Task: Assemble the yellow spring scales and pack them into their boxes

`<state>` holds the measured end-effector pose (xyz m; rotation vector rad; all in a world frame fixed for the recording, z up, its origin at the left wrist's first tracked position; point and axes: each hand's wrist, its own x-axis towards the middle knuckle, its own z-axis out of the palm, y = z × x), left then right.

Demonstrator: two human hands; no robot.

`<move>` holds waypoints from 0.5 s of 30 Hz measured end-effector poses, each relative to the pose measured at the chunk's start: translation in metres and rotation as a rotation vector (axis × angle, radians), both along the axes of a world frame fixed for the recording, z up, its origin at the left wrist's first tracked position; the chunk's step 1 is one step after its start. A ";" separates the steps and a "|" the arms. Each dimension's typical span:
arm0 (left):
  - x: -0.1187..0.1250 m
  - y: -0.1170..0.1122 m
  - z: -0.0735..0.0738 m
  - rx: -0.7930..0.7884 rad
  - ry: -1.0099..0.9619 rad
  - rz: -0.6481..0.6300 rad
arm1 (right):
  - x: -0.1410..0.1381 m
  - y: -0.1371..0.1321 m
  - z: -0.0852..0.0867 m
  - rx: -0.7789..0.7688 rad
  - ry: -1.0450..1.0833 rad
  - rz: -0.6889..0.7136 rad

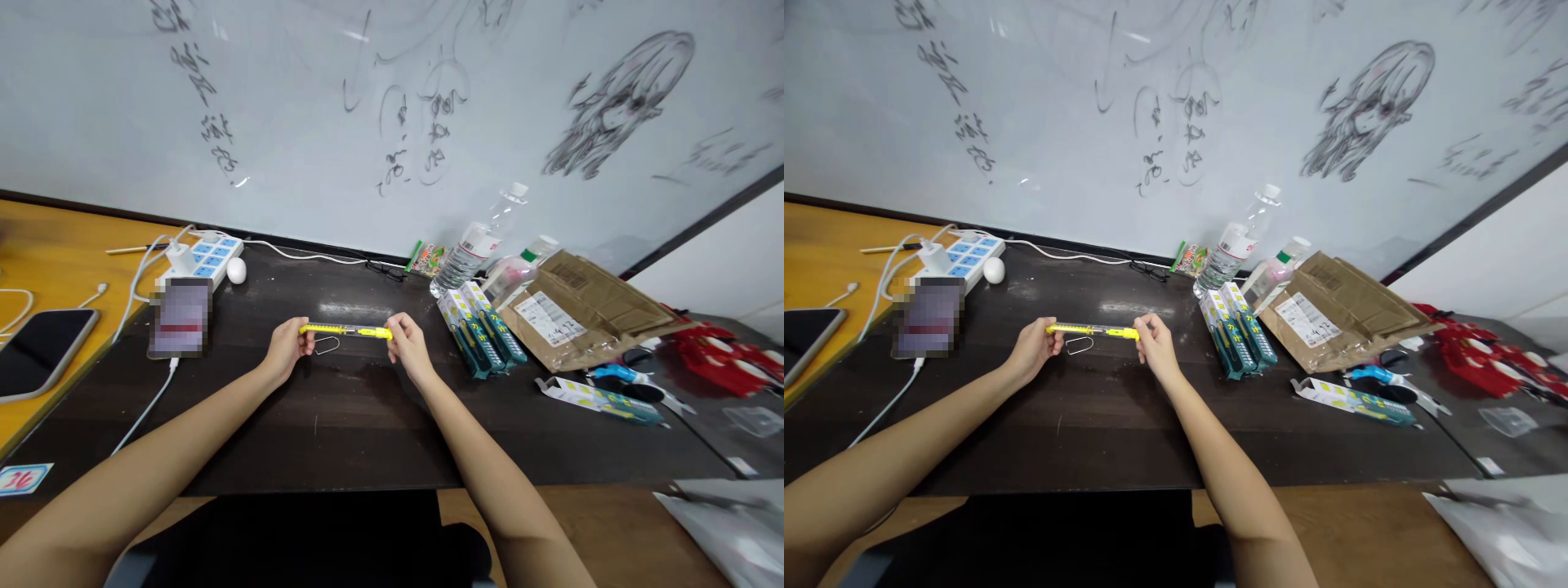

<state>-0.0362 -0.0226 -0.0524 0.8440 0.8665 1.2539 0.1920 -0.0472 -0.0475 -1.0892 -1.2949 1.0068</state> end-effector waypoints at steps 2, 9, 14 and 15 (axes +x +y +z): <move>0.000 0.001 -0.001 -0.004 -0.001 0.018 | 0.001 -0.001 0.002 -0.021 0.034 0.045; -0.002 0.004 -0.002 -0.026 -0.034 0.044 | 0.004 -0.003 0.009 -0.048 0.048 0.188; -0.001 0.002 0.001 -0.018 -0.024 0.043 | 0.005 0.001 0.003 -0.040 0.002 0.156; -0.001 0.001 0.002 -0.017 -0.022 0.042 | 0.005 0.002 0.002 -0.038 -0.005 0.151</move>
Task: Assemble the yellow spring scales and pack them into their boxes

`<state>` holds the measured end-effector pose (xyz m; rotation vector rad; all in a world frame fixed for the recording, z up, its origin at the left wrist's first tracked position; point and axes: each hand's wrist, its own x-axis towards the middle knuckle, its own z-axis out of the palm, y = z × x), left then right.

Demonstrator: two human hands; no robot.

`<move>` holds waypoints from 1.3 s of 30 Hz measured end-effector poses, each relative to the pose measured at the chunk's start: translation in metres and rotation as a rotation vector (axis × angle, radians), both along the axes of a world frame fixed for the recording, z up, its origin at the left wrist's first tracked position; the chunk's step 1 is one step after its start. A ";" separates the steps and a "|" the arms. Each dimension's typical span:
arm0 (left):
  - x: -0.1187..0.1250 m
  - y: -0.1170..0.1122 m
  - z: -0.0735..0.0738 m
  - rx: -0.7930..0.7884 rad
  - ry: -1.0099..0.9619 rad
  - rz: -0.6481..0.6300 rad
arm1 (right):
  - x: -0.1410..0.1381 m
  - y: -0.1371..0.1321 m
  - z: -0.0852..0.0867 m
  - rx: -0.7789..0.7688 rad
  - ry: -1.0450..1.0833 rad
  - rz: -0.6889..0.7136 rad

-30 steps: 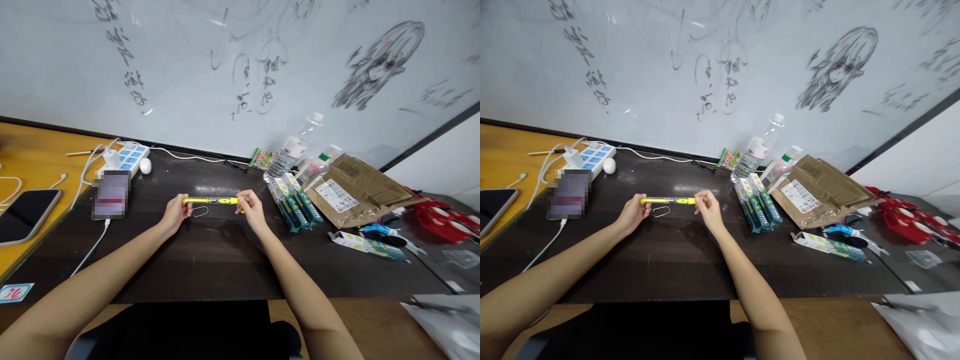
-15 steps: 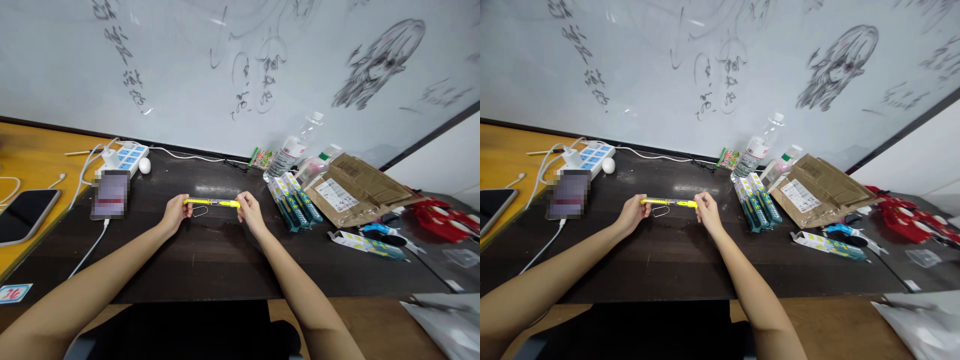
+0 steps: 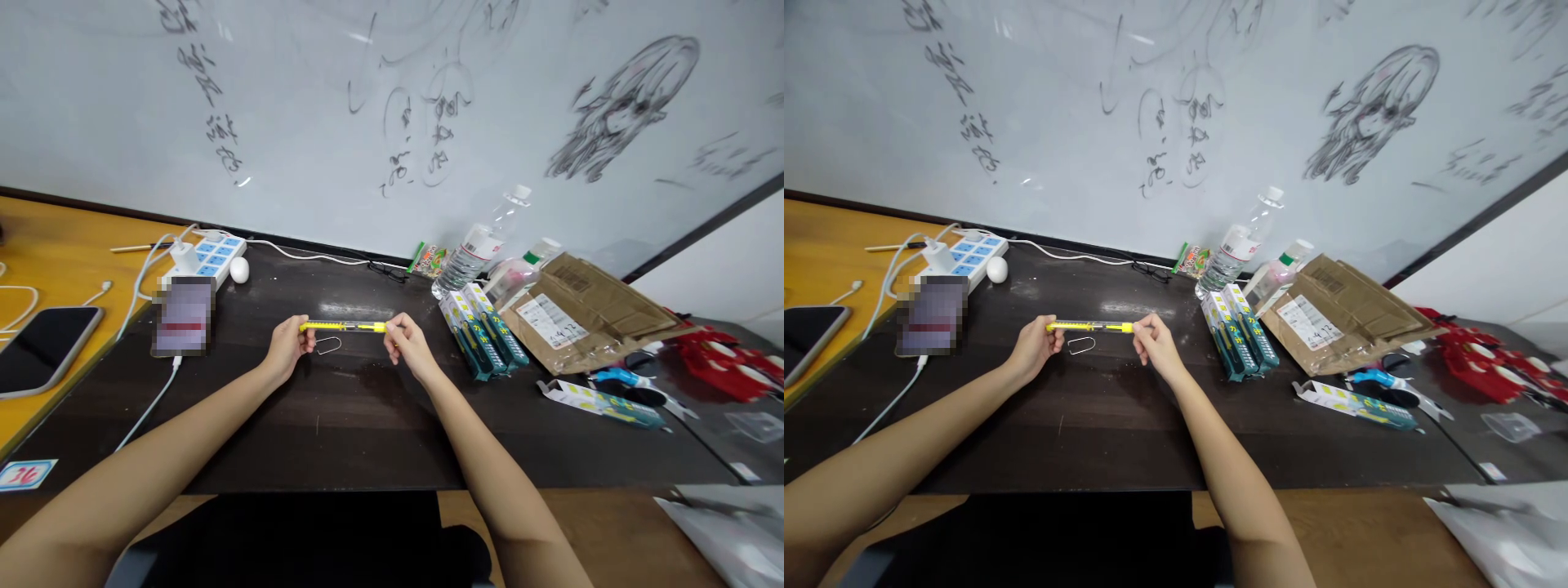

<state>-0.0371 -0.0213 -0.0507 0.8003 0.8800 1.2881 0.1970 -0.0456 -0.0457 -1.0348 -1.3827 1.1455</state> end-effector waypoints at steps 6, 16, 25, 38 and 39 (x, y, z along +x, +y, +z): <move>0.000 0.000 -0.002 -0.013 0.003 -0.012 | -0.002 -0.001 0.000 0.013 -0.027 -0.029; -0.001 0.003 -0.003 -0.030 -0.004 -0.026 | -0.001 0.001 0.002 0.089 0.013 -0.065; -0.001 0.000 -0.001 -0.053 -0.024 -0.022 | 0.000 0.002 0.002 0.160 0.055 -0.094; -0.001 0.001 0.000 -0.107 -0.048 -0.029 | 0.001 -0.002 0.006 0.185 0.039 -0.100; -0.001 0.002 0.000 -0.108 -0.049 -0.030 | 0.001 -0.002 0.006 0.183 0.037 -0.110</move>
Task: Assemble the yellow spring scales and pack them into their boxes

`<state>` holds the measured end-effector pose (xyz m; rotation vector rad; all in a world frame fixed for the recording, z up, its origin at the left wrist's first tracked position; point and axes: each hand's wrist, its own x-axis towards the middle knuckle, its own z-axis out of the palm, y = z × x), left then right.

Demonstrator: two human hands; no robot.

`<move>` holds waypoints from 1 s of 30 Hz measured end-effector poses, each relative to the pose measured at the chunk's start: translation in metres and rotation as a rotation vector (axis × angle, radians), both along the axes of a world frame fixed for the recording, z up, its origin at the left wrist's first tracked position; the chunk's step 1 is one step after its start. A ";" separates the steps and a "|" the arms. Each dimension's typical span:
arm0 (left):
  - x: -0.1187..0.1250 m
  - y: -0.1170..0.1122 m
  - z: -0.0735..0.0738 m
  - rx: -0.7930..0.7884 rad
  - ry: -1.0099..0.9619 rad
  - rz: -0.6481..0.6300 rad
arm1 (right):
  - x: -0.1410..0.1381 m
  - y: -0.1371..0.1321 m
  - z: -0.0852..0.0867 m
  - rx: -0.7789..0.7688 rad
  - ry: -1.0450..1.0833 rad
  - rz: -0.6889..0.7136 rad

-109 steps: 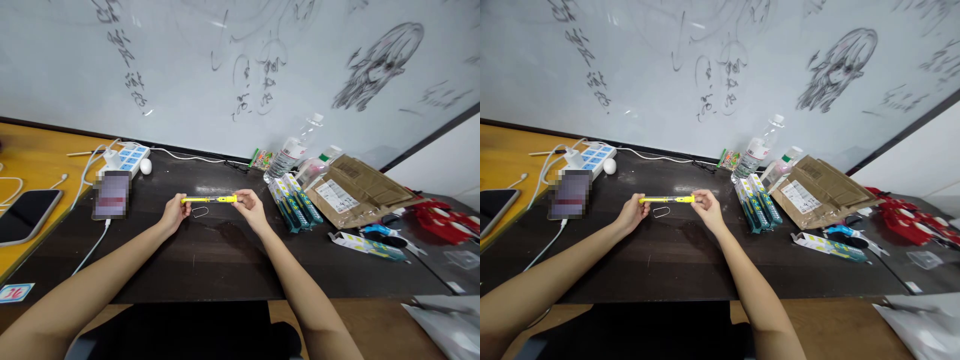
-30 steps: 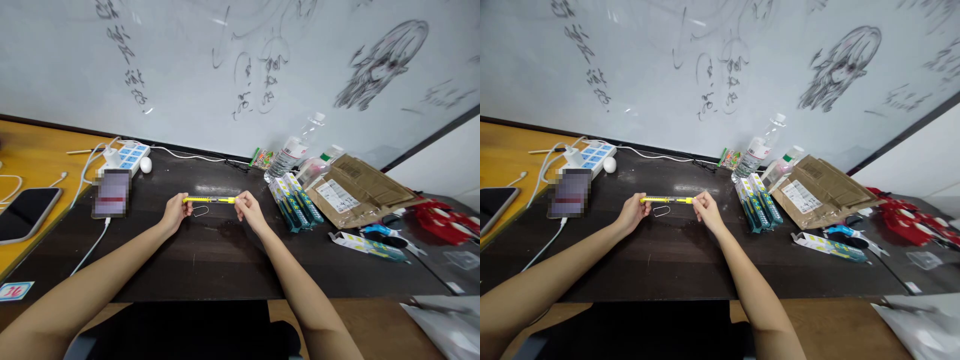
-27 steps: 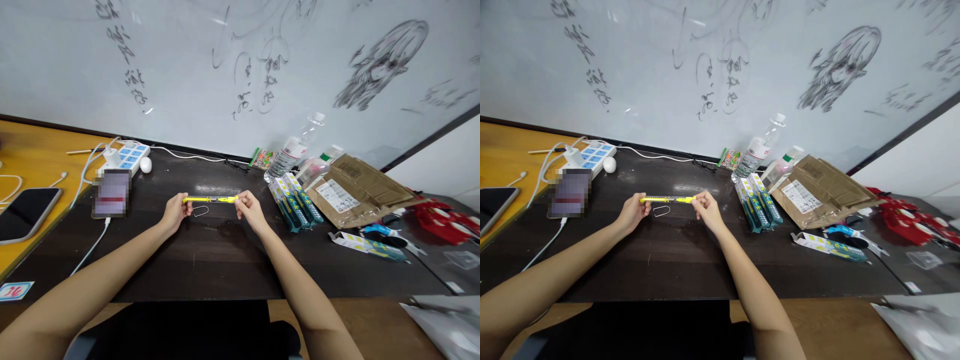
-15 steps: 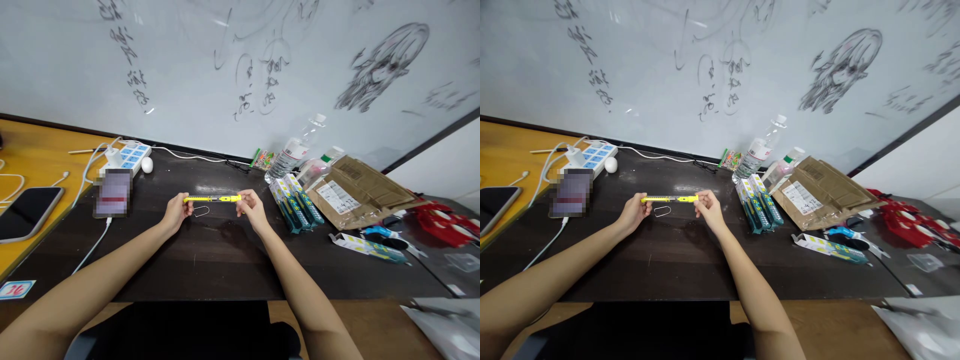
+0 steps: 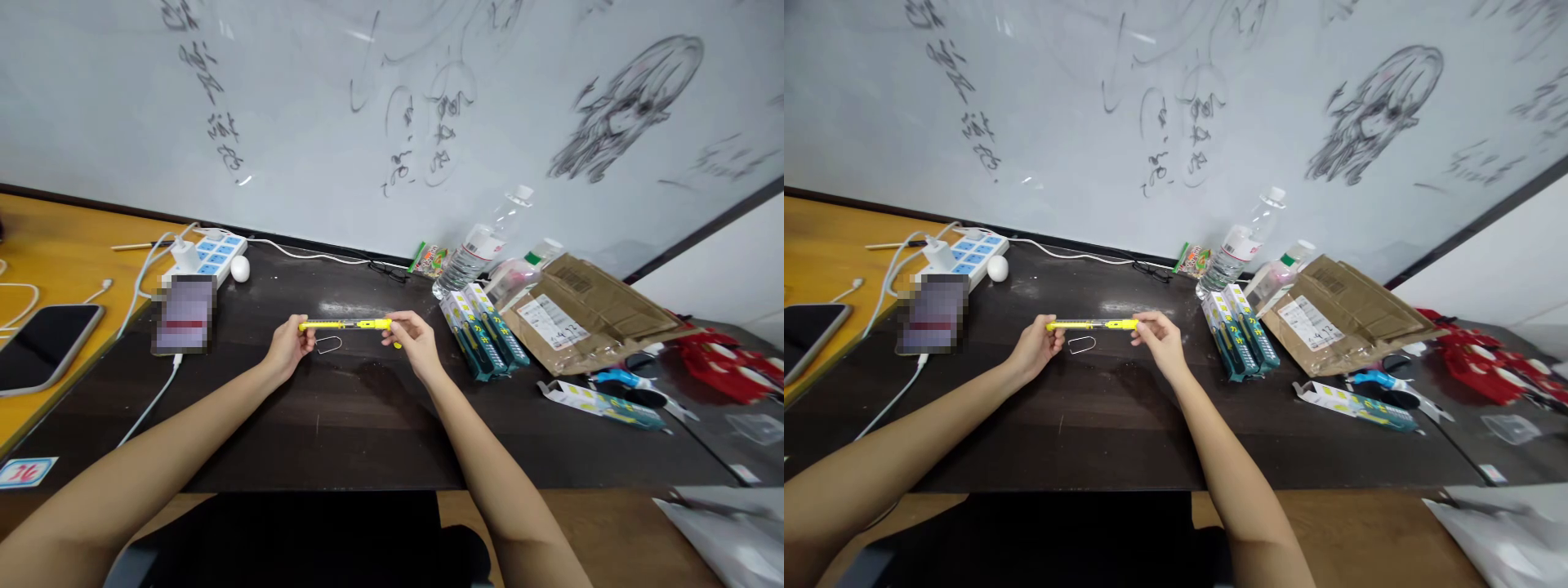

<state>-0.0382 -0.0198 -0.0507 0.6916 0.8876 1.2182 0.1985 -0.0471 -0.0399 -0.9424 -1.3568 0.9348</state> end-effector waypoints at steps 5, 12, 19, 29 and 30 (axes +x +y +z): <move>-0.001 0.002 -0.003 -0.018 -0.001 -0.008 | 0.000 0.003 -0.002 0.069 -0.011 -0.028; -0.001 0.002 -0.003 -0.033 -0.005 -0.013 | -0.001 0.000 -0.002 0.137 -0.111 -0.086; -0.001 0.001 0.000 -0.035 0.000 -0.011 | -0.004 -0.005 -0.004 0.167 -0.171 -0.101; 0.000 -0.001 0.000 0.077 0.029 0.035 | 0.000 0.005 -0.006 -0.069 0.026 -0.094; 0.001 -0.002 0.000 0.086 0.035 0.040 | 0.001 0.006 -0.007 -0.115 0.016 -0.080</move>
